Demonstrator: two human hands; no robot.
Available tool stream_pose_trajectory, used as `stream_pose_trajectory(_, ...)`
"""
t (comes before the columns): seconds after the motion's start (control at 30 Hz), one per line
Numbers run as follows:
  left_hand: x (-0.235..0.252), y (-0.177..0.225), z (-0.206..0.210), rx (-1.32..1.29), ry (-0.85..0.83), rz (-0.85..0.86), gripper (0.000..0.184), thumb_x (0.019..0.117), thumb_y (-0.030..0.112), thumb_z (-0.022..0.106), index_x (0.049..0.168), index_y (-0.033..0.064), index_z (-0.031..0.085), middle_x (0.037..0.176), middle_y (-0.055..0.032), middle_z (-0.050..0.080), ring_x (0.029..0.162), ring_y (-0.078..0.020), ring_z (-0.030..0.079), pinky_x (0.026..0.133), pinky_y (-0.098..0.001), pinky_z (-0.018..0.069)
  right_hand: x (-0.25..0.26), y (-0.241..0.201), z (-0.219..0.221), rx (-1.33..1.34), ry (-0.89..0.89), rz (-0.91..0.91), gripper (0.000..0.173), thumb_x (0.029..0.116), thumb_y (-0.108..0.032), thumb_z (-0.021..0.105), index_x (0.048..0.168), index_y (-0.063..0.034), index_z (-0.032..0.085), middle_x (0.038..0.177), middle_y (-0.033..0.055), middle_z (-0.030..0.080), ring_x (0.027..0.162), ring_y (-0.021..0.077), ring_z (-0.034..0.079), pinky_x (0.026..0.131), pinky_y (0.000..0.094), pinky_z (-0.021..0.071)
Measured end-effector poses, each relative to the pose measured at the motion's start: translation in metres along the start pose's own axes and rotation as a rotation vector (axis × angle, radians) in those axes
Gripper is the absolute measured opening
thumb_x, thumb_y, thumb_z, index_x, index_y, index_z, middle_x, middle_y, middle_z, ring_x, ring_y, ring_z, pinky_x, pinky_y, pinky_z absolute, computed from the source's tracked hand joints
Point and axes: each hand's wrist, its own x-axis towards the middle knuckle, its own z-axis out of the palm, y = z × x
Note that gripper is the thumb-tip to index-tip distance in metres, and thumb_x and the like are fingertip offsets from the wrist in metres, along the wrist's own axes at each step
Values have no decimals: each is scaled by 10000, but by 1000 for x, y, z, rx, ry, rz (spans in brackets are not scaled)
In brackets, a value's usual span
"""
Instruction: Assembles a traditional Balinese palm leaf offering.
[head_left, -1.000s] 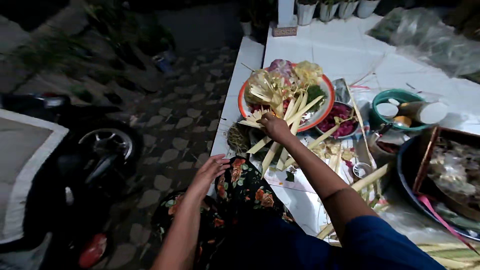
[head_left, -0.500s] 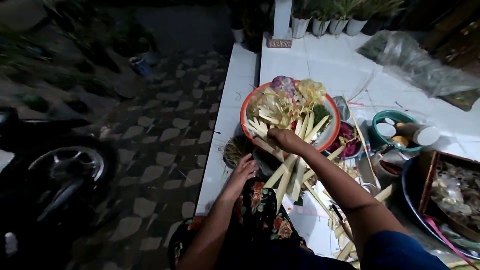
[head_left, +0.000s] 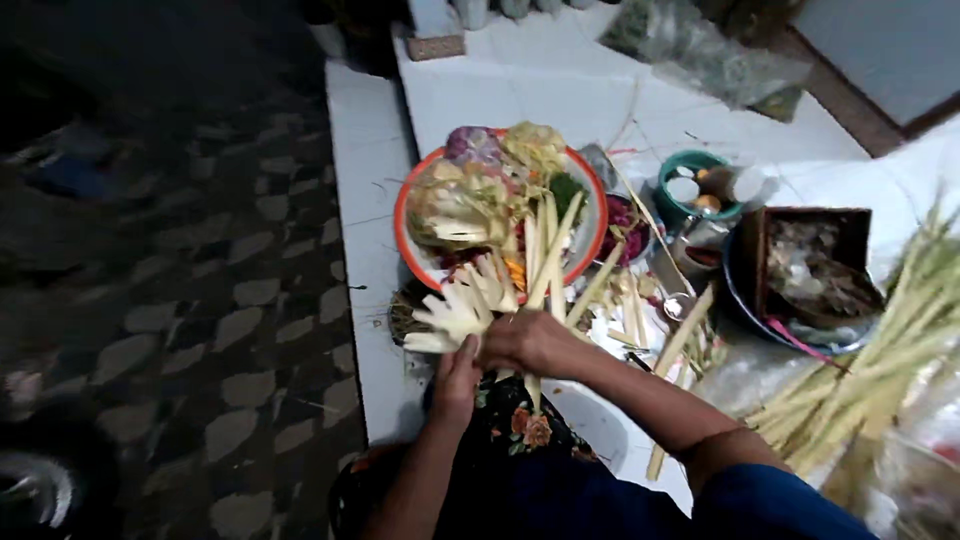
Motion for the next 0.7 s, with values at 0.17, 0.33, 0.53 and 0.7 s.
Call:
stream_pose_trajectory(0.17,-45,-44,-31,78,172,-174,539,1027,144,503,1530,23,352,1389,-158,555,1162,-180,626,952,-379,562,-85,45,11,192,495,571,239,1006,-89,584,1191,-22,720,1182,140,717,1025,225,714,897,428,602)
stream_pose_trajectory(0.33,-78,-75,-39,199,125,-77,664,1010,242,575,1563,13,287,1486,-166,486,1288,-184,562,1046,-371,523,-154,163,36,640,837,1274,522,1055,-254,573,1495,-12,428,1409,233,566,1221,338,615,977,517,539)
stream_pose_trajectory(0.53,-81,-97,-41,510,178,224,779,952,271,659,1578,14,274,1489,-173,507,1329,-204,547,1095,-394,492,-145,194,50,824,797,1324,446,1040,-293,611,1370,2,554,1218,234,646,1030,310,663,879,486,568)
stream_pose_trajectory(0.7,-89,-97,-58,613,208,333,961,936,405,665,1636,38,119,1621,-225,312,1455,-264,406,1155,-411,414,-145,147,-20,372,980,1017,423,1073,-264,512,1346,59,523,1142,214,656,989,263,673,895,455,579)
